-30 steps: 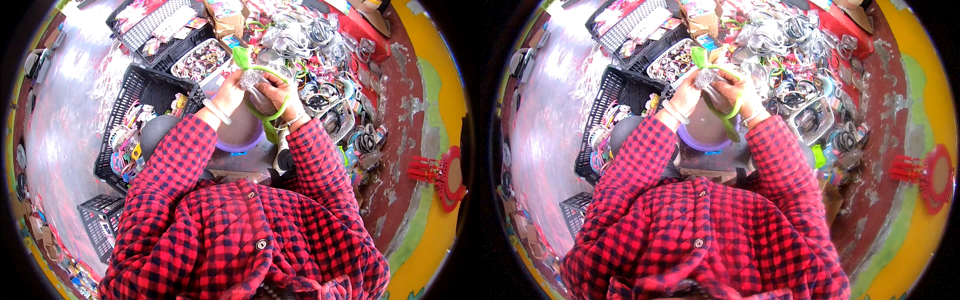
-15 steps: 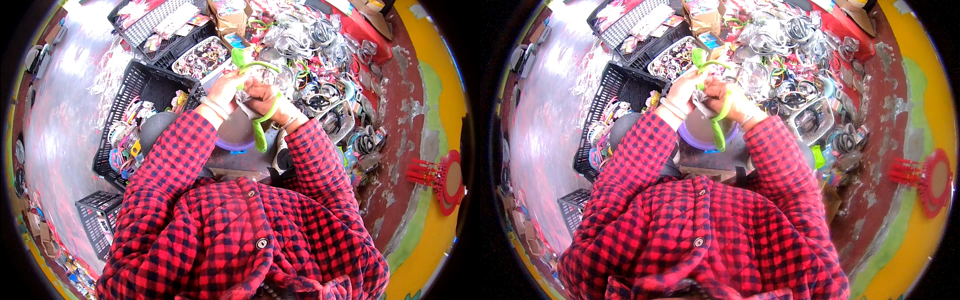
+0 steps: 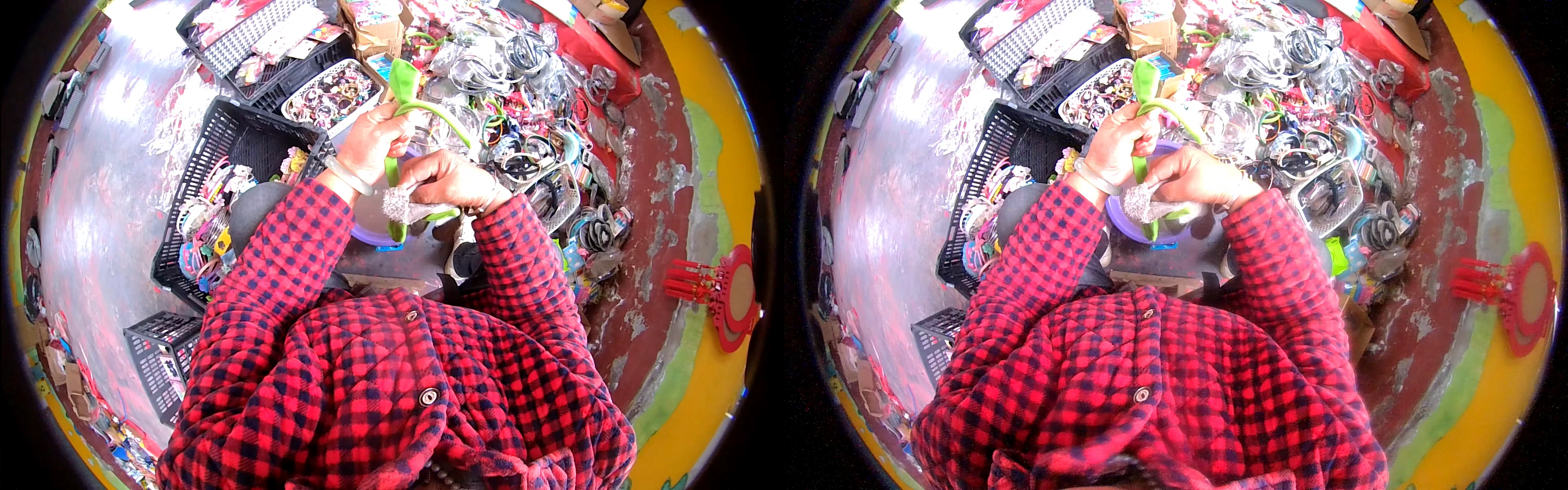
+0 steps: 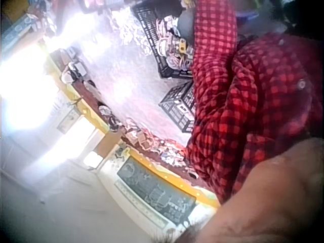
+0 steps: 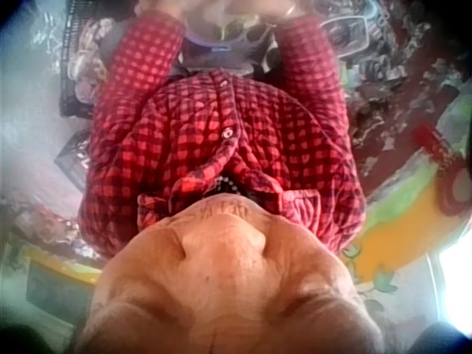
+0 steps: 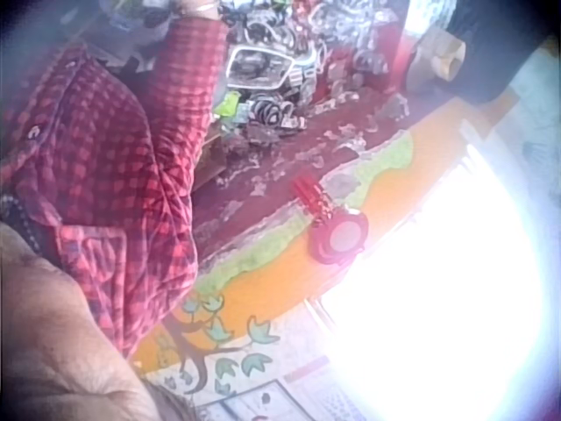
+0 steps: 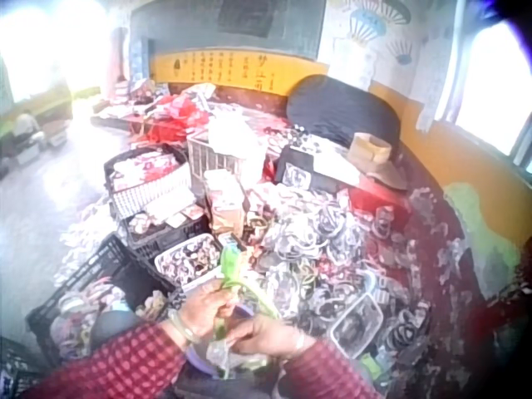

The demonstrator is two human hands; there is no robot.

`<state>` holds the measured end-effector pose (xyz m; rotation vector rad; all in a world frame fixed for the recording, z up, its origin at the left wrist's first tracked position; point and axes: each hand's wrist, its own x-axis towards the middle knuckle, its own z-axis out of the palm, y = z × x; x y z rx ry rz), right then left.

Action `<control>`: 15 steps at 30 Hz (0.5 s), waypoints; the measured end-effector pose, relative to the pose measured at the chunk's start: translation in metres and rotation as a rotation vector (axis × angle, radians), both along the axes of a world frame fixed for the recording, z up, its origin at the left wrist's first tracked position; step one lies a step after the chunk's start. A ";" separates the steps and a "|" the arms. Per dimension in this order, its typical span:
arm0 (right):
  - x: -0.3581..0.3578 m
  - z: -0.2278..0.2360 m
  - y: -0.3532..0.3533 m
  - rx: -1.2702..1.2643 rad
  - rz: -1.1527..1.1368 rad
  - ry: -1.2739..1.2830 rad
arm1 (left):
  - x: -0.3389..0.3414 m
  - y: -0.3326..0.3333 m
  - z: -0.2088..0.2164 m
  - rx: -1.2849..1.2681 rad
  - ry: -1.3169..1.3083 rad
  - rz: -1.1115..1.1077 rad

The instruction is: The person sits on the floor and cleans various small items, including a white plastic piece and a green plastic ring, using a grey cloth. They wipe each item thoroughly over a purple bowl and place the cleaned items into a black crate.

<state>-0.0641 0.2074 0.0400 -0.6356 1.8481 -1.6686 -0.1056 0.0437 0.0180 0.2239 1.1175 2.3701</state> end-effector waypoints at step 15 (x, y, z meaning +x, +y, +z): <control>0.001 0.003 -0.001 0.050 0.089 -0.153 | -0.001 -0.002 0.014 -0.232 0.004 0.146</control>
